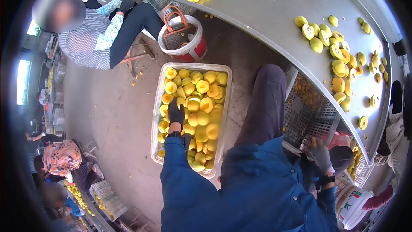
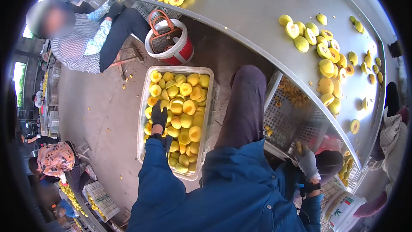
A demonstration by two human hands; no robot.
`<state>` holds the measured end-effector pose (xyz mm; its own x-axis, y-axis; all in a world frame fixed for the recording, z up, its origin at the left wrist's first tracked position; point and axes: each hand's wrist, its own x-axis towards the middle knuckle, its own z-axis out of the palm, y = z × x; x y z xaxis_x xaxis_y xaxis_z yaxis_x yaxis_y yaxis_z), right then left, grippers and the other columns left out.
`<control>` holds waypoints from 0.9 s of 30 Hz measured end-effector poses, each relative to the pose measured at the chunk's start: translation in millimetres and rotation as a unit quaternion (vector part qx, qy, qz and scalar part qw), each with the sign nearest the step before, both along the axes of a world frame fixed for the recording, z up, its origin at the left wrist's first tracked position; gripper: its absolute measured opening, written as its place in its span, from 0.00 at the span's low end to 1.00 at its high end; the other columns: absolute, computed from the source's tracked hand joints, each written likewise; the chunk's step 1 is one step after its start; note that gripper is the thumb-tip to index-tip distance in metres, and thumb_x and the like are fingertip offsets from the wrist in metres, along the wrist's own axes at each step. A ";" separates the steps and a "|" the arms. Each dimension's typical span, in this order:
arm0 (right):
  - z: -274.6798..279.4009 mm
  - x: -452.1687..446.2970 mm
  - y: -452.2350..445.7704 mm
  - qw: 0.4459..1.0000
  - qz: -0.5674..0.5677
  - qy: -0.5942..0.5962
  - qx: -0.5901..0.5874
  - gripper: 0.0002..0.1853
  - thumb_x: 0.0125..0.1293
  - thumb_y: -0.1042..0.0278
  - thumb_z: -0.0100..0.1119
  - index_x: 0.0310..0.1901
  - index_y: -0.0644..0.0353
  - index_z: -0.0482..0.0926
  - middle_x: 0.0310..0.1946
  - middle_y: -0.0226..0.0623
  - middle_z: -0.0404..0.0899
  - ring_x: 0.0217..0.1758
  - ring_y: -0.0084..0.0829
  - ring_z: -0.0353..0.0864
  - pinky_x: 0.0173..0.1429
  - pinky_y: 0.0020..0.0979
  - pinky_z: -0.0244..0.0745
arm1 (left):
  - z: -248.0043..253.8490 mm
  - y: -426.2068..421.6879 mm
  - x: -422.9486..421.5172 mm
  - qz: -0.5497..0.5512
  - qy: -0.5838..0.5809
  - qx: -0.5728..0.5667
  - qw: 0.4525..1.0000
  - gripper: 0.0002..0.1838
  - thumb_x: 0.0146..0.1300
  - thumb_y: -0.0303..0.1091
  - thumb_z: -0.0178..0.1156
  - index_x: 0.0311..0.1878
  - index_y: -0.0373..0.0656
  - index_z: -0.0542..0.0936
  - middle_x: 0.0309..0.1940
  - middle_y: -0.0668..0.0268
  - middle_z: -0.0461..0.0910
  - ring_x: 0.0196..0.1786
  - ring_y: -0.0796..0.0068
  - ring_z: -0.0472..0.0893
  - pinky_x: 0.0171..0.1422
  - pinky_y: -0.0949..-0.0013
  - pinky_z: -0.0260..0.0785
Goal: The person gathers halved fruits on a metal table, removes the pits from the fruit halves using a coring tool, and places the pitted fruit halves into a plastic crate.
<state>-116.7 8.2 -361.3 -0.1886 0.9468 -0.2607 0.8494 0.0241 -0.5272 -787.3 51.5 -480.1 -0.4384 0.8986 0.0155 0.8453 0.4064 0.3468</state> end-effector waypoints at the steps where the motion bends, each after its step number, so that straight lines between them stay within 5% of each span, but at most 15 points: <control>1: -5.3 -2.3 -0.9 0.999 0.038 -0.022 0.013 0.16 0.65 0.61 0.61 0.51 0.58 0.76 0.33 0.55 0.81 0.33 0.55 0.83 0.35 0.49 0.74 | 2.4 -0.6 -3.5 -0.010 -0.004 -0.015 1.000 0.33 0.60 0.38 0.64 0.68 0.42 0.69 0.64 0.50 0.72 0.68 0.49 0.69 0.73 0.55 0.59; 4: -24.6 -0.1 -6.4 0.979 0.145 -0.131 0.060 0.17 0.65 0.60 0.59 0.53 0.55 0.77 0.39 0.51 0.80 0.31 0.49 0.83 0.33 0.46 0.76 | -54.7 -6.9 -30.9 -0.036 -0.011 0.108 0.993 0.33 0.52 0.37 0.68 0.64 0.44 0.75 0.60 0.54 0.77 0.66 0.50 0.70 0.73 0.53 0.59; 6: -11.6 -8.7 -7.9 0.971 0.163 -0.167 0.045 0.16 0.62 0.63 0.57 0.52 0.53 0.78 0.49 0.41 0.76 0.29 0.41 0.81 0.28 0.39 0.77 | -55.7 -6.2 -33.4 0.005 0.048 0.005 0.999 0.37 0.51 0.38 0.70 0.67 0.45 0.72 0.62 0.54 0.75 0.67 0.49 0.69 0.72 0.53 0.60; 8: -16.5 -7.7 -8.3 0.986 0.092 -0.137 0.009 0.16 0.64 0.56 0.58 0.49 0.54 0.77 0.38 0.48 0.79 0.29 0.48 0.81 0.32 0.46 0.76 | -37.6 -3.0 -29.1 -0.006 0.108 -0.057 0.993 0.39 0.51 0.43 0.71 0.68 0.48 0.70 0.61 0.50 0.75 0.65 0.51 0.71 0.68 0.52 0.64; 11: -11.0 -15.9 -8.1 0.997 0.000 -0.075 -0.031 0.19 0.65 0.47 0.58 0.45 0.56 0.74 0.28 0.55 0.81 0.33 0.57 0.82 0.39 0.53 0.75 | 42.8 48.7 -5.7 -0.031 0.190 -0.329 0.924 0.33 0.58 0.55 0.65 0.63 0.46 0.75 0.55 0.54 0.78 0.57 0.54 0.78 0.61 0.55 0.71; 13: -2.1 -15.4 -13.1 0.997 -0.038 -0.054 -0.037 0.21 0.65 0.47 0.58 0.45 0.57 0.73 0.26 0.56 0.80 0.34 0.58 0.82 0.40 0.54 0.75 | 58.9 78.6 6.9 -0.058 0.216 -0.177 0.958 0.31 0.60 0.53 0.64 0.61 0.43 0.77 0.54 0.53 0.79 0.57 0.54 0.78 0.62 0.55 0.71; 14: -5.1 -12.3 -16.7 0.997 -0.056 -0.033 -0.041 0.21 0.65 0.47 0.58 0.46 0.57 0.73 0.27 0.56 0.81 0.34 0.59 0.82 0.40 0.54 0.75 | 61.0 99.6 11.5 -0.141 0.171 0.015 0.975 0.29 0.62 0.48 0.64 0.61 0.39 0.77 0.51 0.52 0.80 0.56 0.53 0.78 0.62 0.54 0.70; 16: 10.9 -16.6 -16.4 0.991 -0.112 -0.011 -0.070 0.22 0.65 0.47 0.57 0.47 0.58 0.71 0.27 0.57 0.80 0.34 0.59 0.82 0.40 0.55 0.75 | 104.4 151.9 84.0 -0.235 0.138 0.194 0.942 0.25 0.64 0.43 0.63 0.60 0.37 0.77 0.53 0.49 0.81 0.55 0.51 0.79 0.63 0.54 0.69; 18: 21.8 -17.3 -17.7 0.989 -0.133 0.007 -0.064 0.22 0.65 0.47 0.58 0.46 0.58 0.72 0.26 0.57 0.80 0.33 0.59 0.82 0.39 0.55 0.75 | 171.7 187.0 205.5 -0.307 -0.042 0.229 0.923 0.25 0.66 0.44 0.62 0.60 0.39 0.77 0.52 0.52 0.81 0.55 0.53 0.79 0.63 0.55 0.68; 20: 18.8 -12.8 -23.8 0.987 -0.155 0.019 -0.027 0.20 0.64 0.48 0.59 0.45 0.57 0.73 0.24 0.55 0.79 0.30 0.57 0.81 0.35 0.54 0.74 | 199.6 210.1 302.4 -0.434 0.066 0.279 0.854 0.23 0.67 0.45 0.60 0.59 0.41 0.78 0.51 0.54 0.82 0.53 0.53 0.80 0.63 0.56 0.69; 21: 13.6 -12.8 -27.9 0.986 -0.166 0.021 0.010 0.18 0.64 0.50 0.61 0.43 0.56 0.75 0.21 0.52 0.77 0.27 0.55 0.81 0.32 0.52 0.74 | 214.2 214.3 347.0 -0.467 0.001 0.228 0.854 0.22 0.67 0.45 0.59 0.58 0.43 0.78 0.51 0.53 0.81 0.55 0.51 0.79 0.64 0.55 0.69; 26: 7.4 -3.0 -47.1 0.981 -0.188 0.044 0.025 0.18 0.64 0.49 0.61 0.43 0.56 0.75 0.22 0.52 0.79 0.27 0.54 0.82 0.31 0.52 0.74 | 189.9 269.2 492.9 -0.531 -0.026 0.116 0.839 0.31 0.67 0.55 0.56 0.64 0.43 0.74 0.56 0.48 0.79 0.59 0.48 0.77 0.65 0.52 0.67; 27: -11.7 -1.1 -52.3 0.982 -0.140 0.031 0.125 0.15 0.65 0.50 0.60 0.42 0.53 0.76 0.22 0.51 0.79 0.26 0.51 0.82 0.28 0.51 0.74 | 183.4 276.0 512.5 -0.527 -0.016 0.094 0.844 0.34 0.66 0.58 0.55 0.66 0.43 0.72 0.58 0.47 0.78 0.60 0.47 0.77 0.65 0.52 0.67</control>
<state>-117.8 -44.1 -373.1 0.0798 0.9968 -0.0089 0.8075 -0.0699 -0.5858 -274.8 327.5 -296.7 0.6011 0.7724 0.2053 0.6920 -0.6315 0.3499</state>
